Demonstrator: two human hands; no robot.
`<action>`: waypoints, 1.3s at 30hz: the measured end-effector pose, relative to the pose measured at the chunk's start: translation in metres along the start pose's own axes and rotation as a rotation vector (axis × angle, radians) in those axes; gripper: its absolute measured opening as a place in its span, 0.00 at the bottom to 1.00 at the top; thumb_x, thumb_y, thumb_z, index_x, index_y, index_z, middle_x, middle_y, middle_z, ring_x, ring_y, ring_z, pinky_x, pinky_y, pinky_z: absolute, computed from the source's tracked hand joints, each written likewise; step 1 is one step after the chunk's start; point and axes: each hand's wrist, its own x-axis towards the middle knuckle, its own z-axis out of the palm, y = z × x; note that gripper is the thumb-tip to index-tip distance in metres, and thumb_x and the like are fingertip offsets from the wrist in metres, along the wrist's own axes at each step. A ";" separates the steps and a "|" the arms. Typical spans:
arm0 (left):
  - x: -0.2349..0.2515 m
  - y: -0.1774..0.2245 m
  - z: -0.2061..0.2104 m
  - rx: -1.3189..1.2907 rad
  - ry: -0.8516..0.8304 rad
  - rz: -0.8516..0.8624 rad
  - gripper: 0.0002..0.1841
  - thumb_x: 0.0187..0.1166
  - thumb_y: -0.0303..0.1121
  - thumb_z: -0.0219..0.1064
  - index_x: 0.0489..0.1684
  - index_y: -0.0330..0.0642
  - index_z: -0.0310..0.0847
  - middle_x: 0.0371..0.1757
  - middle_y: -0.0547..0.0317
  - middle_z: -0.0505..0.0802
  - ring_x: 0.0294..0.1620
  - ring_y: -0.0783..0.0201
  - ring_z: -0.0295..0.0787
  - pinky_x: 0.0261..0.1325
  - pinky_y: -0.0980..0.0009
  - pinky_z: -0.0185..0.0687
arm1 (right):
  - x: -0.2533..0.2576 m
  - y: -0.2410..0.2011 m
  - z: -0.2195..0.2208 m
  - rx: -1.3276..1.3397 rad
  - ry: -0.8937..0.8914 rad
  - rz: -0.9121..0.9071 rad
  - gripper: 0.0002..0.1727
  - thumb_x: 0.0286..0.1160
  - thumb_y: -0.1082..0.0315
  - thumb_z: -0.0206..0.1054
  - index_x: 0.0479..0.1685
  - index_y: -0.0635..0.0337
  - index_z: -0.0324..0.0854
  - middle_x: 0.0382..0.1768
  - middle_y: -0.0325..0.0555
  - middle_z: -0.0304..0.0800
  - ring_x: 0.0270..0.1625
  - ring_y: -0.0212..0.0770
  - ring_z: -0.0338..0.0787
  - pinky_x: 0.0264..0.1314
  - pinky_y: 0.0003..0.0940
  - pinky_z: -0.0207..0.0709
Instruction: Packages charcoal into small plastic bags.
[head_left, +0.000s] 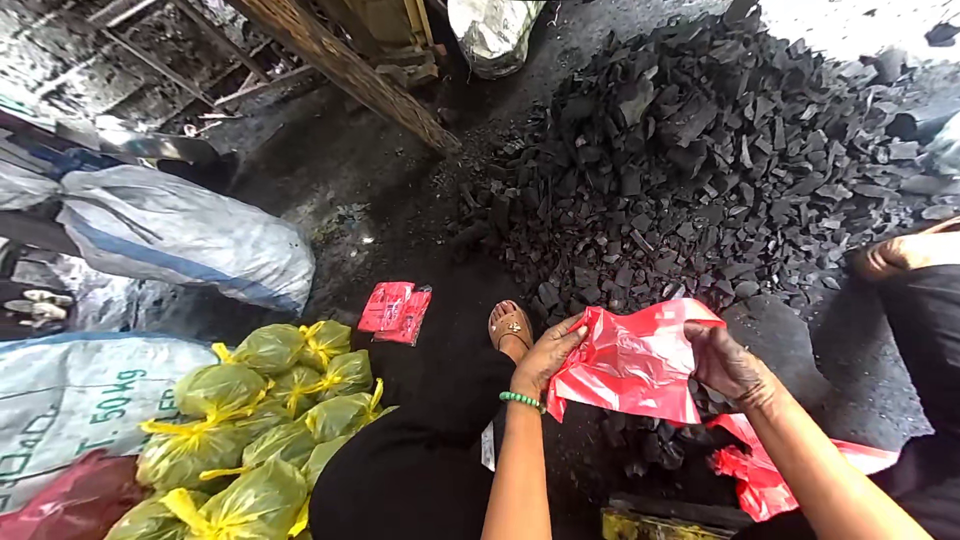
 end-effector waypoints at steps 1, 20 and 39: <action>0.003 -0.003 0.001 0.125 0.057 0.013 0.20 0.93 0.37 0.52 0.80 0.46 0.73 0.52 0.59 0.92 0.42 0.74 0.88 0.49 0.73 0.86 | -0.001 -0.003 0.004 -0.071 0.037 0.025 0.17 0.55 0.50 0.83 0.37 0.49 0.90 0.33 0.37 0.97 0.34 0.30 0.94 0.40 0.28 0.89; 0.020 0.027 0.026 -0.865 0.153 0.186 0.07 0.77 0.33 0.60 0.35 0.56 0.84 0.30 0.69 0.92 0.29 0.73 0.90 0.33 0.75 0.88 | 0.048 -0.011 -0.005 -0.842 0.447 0.059 0.04 0.70 0.80 0.71 0.33 0.66 0.81 0.25 0.46 0.83 0.27 0.37 0.82 0.32 0.39 0.79; 0.189 -0.043 -0.095 -0.064 0.618 -0.277 0.43 0.87 0.55 0.58 0.95 0.40 0.44 0.91 0.34 0.60 0.92 0.40 0.53 0.90 0.41 0.49 | 0.304 0.001 0.017 -1.547 -0.157 -0.085 0.24 0.84 0.58 0.68 0.74 0.59 0.81 0.81 0.66 0.74 0.84 0.70 0.70 0.83 0.78 0.55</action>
